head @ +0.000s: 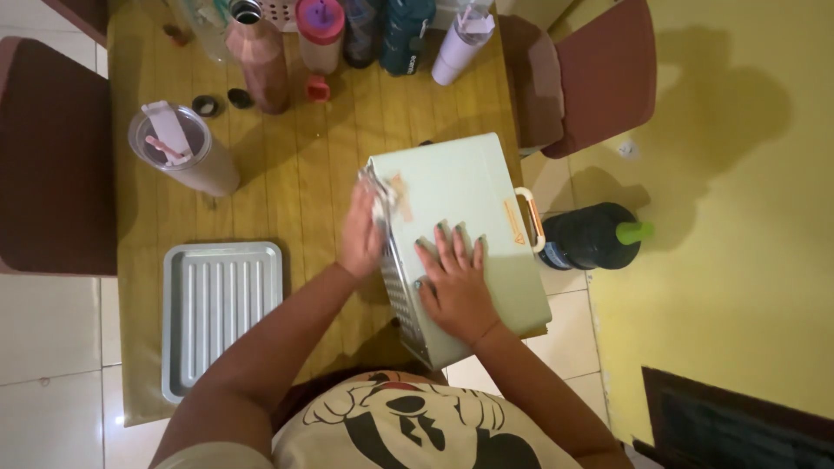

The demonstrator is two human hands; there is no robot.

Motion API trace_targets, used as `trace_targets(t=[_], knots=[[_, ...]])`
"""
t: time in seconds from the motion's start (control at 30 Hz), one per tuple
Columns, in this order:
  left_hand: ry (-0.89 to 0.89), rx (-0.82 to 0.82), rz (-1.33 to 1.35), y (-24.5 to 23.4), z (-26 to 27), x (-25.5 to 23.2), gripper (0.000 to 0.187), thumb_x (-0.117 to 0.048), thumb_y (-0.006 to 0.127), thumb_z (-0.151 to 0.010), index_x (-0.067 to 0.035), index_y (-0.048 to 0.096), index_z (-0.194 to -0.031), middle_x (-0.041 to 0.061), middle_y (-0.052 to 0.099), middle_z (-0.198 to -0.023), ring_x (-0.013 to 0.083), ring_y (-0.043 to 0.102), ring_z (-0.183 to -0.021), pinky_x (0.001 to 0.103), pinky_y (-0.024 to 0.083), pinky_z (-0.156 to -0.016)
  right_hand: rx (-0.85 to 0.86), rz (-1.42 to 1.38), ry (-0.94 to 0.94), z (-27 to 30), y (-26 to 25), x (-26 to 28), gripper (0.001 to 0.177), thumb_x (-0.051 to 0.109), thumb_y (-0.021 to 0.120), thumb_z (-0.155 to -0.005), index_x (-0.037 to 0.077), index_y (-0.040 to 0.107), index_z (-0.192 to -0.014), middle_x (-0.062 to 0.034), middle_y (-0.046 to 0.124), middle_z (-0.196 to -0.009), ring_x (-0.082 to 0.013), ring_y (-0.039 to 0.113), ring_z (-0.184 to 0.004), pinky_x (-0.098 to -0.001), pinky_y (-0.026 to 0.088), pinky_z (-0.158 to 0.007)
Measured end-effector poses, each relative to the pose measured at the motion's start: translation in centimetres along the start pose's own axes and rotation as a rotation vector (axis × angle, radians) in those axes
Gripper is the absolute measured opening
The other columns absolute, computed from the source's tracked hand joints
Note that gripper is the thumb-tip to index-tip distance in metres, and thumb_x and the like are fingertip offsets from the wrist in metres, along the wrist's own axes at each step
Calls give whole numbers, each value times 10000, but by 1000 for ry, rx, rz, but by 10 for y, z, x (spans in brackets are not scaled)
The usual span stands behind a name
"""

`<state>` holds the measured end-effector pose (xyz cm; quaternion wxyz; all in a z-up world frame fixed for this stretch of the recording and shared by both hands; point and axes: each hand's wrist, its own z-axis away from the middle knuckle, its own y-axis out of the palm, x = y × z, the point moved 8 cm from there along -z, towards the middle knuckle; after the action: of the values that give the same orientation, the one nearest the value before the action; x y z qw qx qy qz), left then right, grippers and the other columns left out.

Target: Cleaning the interior and exterior surfaces of a toaster oven using a cloth.

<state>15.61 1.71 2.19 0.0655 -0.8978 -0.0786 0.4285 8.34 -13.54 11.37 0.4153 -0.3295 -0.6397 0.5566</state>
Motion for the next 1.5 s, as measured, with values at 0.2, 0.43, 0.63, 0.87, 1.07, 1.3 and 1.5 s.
trace_targets(t=[0.2, 0.43, 0.63, 0.87, 1.07, 1.3, 1.5], knots=[[-427, -141, 14, 11, 17, 49, 625, -171, 423, -1002, 1, 329, -1595, 262, 298, -1688, 435, 274, -1584, 516, 218, -1302, 35, -25, 7, -1, 1, 0, 616, 327, 529, -912, 135, 506, -1498, -235, 307, -1645, -476, 241, -1515, -703, 74, -1194], [-180, 5, 101, 35, 118, -23, 573, -214, 441, -1090, -24, 277, -1604, 317, 202, -1682, 447, 197, -1599, 491, 184, -1316, 43, -45, 11, -2, -4, 1, 615, 326, 556, -903, 136, 506, -1486, -233, 331, -1627, -477, 254, -1507, -704, 82, -1193], [-529, -8, 340, 62, 153, 72, 563, -148, 402, -1066, -22, 274, -1600, 258, 361, -1592, 366, 345, -1477, 421, 270, -1238, 27, -56, 12, 0, -5, 2, 624, 327, 568, -899, 140, 503, -1491, -226, 336, -1627, -470, 257, -1508, -704, 96, -1192], [-897, -298, 726, 57, 94, 75, 539, -155, 386, -1066, -32, 307, -1585, 158, 533, -1447, 269, 532, -1257, 400, 427, -1099, 11, -43, 9, 1, -6, 3, 612, 338, 570, -917, 145, 505, -1494, -220, 323, -1638, -469, 264, -1508, -710, 92, -1195], [-514, -36, 187, 25, 84, -22, 722, -28, 378, -926, 8, 259, -1637, 256, 205, -1720, 373, 180, -1600, 431, 150, -1289, 20, -66, 11, 2, -7, 3, 610, 346, 573, -920, 154, 504, -1496, -215, 321, -1639, -468, 274, -1507, -713, 94, -1193], [-712, -141, 362, 60, 155, 69, 650, -40, 389, -972, 33, 251, -1602, 217, 255, -1690, 337, 225, -1576, 401, 158, -1271, 22, -60, 3, 1, -5, 2, 617, 345, 574, -917, 146, 504, -1497, -223, 319, -1638, -476, 268, -1503, -710, 94, -1199], [-1076, -427, 942, 83, 147, 67, 629, -179, 364, -1019, -74, 245, -1628, 200, 484, -1485, 336, 483, -1300, 437, 392, -1116, 19, -70, 9, 0, -7, 3, 620, 337, 578, -910, 142, 516, -1495, -221, 320, -1641, -475, 256, -1517, -704, 87, -1202]])
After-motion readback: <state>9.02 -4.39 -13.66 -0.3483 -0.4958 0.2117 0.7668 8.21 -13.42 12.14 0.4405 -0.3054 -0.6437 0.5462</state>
